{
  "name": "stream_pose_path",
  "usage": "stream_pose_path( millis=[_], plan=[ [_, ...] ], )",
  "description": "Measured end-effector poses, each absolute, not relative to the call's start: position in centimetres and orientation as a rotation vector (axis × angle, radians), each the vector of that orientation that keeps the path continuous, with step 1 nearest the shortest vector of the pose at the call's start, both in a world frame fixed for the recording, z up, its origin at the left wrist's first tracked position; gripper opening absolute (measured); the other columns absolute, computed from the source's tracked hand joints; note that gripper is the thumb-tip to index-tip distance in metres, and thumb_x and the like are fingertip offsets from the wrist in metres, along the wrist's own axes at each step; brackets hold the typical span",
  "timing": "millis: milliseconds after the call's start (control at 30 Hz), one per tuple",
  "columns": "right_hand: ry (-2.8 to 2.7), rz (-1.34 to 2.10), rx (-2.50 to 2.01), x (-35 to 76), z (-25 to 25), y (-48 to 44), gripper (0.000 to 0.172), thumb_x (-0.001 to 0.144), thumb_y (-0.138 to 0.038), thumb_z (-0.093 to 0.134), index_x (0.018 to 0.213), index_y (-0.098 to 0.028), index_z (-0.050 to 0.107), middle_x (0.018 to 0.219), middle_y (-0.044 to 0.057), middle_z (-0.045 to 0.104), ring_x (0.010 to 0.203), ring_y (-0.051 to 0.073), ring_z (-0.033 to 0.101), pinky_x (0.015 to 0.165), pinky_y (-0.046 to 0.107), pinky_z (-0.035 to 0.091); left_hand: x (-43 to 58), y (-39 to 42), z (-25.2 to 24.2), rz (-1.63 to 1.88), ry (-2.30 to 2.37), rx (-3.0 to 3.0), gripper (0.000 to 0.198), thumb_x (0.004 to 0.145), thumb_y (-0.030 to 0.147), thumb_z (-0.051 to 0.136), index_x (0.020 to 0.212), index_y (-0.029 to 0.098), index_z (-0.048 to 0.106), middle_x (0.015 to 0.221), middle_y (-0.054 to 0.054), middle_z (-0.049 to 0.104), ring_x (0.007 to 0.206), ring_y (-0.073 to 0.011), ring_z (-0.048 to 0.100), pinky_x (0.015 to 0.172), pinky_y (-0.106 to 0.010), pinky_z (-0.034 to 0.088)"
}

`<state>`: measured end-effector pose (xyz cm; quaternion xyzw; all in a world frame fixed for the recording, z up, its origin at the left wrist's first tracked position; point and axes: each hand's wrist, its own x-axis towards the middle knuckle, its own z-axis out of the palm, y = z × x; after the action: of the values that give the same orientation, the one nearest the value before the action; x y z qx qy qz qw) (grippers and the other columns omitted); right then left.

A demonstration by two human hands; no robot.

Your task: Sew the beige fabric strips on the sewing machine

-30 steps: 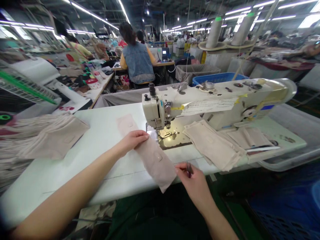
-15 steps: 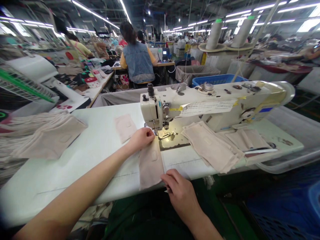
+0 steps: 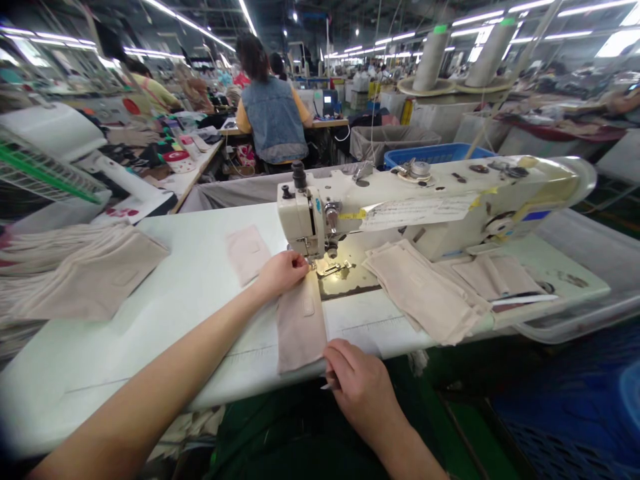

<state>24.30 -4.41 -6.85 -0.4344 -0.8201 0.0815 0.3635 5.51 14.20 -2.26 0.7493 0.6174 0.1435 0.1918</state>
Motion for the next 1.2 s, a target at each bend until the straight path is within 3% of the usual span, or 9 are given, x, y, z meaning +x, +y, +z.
stream_pose_path(
  millis=[167,400,600,700,833,967,1033,1100,1200],
  plan=[
    [-2.133,0.163,-1.093,24.1,-6.5,-4.3,0.037,0.075,0.002,0.042,0.103,-0.015,0.06,0.09,0.008,0.067,0.068,0.016,0.063,0.06,0.026,0.05,5.7,14.2,-2.2,0.394,1.772,2.097,0.016,0.08,0.027,0.056,0.075,0.018,0.068,0.076,-0.005,0.071,0.066,-0.018,0.06,0.056,-0.025,0.033],
    [-2.158,0.094,-1.107,24.0,-6.2,-4.3,0.032,0.078,0.0,0.043,0.096,-0.015,0.064,0.095,0.01,0.07,0.076,0.018,0.066,0.065,0.026,0.051,5.7,14.5,-2.0,0.375,1.781,2.082,0.016,0.08,0.028,0.057,0.074,0.018,0.068,0.075,-0.005,0.071,0.066,-0.0182,0.061,0.058,-0.025,0.036],
    [-2.21,0.056,-1.162,23.8,-5.6,-3.9,0.03,0.079,-0.002,0.042,0.091,-0.018,0.064,0.096,0.011,0.071,0.077,0.019,0.067,0.06,0.026,0.05,5.7,14.8,-2.1,0.355,1.788,2.114,0.017,0.082,0.028,0.056,0.074,0.018,0.067,0.073,-0.006,0.069,0.067,-0.0198,0.061,0.06,-0.027,0.04],
    [-2.235,0.066,-1.194,23.8,-5.5,-3.9,0.03,0.079,-0.003,0.043,0.093,-0.018,0.065,0.099,0.011,0.071,0.076,0.019,0.066,0.059,0.026,0.05,5.3,14.1,-2.0,0.405,1.738,2.205,0.018,0.087,0.024,0.052,0.084,0.016,0.068,0.086,-0.009,0.07,0.081,-0.0216,0.064,0.073,-0.028,0.047],
    [-2.275,0.019,-1.219,23.9,-5.5,-4.1,0.032,0.08,-0.002,0.043,0.098,-0.015,0.066,0.106,0.013,0.072,0.077,0.02,0.067,0.059,0.028,0.051,2.4,12.7,-1.9,0.528,1.759,2.497,0.032,0.094,0.017,0.041,0.117,0.011,0.062,0.116,-0.016,0.063,0.11,-0.0271,0.059,0.096,-0.038,0.048],
    [-2.297,-0.07,-1.161,24.2,-5.8,-4.5,0.035,0.086,-0.003,0.042,0.108,-0.01,0.067,0.109,0.014,0.073,0.077,0.02,0.069,0.061,0.03,0.054,-2.2,11.8,-1.9,0.136,2.09,2.484,0.032,0.095,0.015,0.039,0.114,0.008,0.063,0.113,-0.02,0.061,0.109,-0.0331,0.059,0.089,-0.047,0.053],
    [-2.283,-0.076,-1.135,24.4,-6.2,-4.6,0.036,0.086,-0.003,0.042,0.112,-0.009,0.067,0.111,0.015,0.073,0.078,0.02,0.07,0.064,0.03,0.055,-3.3,10.6,-1.8,0.13,2.133,2.469,0.03,0.095,0.015,0.04,0.112,0.006,0.063,0.112,-0.021,0.062,0.107,-0.0331,0.06,0.091,-0.048,0.054],
    [-2.275,-0.064,-1.116,24.6,-6.5,-4.6,0.036,0.086,-0.004,0.043,0.114,-0.008,0.067,0.114,0.015,0.072,0.08,0.02,0.07,0.066,0.031,0.056,-2.9,8.5,-1.7,0.346,1.902,2.583,0.029,0.095,0.016,0.042,0.114,0.007,0.062,0.116,-0.02,0.063,0.109,-0.0302,0.061,0.097,-0.046,0.052],
    [-2.288,-0.019,-1.131,24.7,-6.6,-4.6,0.038,0.085,-0.005,0.044,0.114,-0.01,0.067,0.117,0.015,0.071,0.082,0.021,0.071,0.065,0.032,0.057,-0.1,3.7,-1.6,0.506,1.078,2.769,0.029,0.099,0.019,0.041,0.119,0.016,0.062,0.123,-0.013,0.064,0.113,-0.022,0.061,0.1,-0.036,0.053]
  ],
)
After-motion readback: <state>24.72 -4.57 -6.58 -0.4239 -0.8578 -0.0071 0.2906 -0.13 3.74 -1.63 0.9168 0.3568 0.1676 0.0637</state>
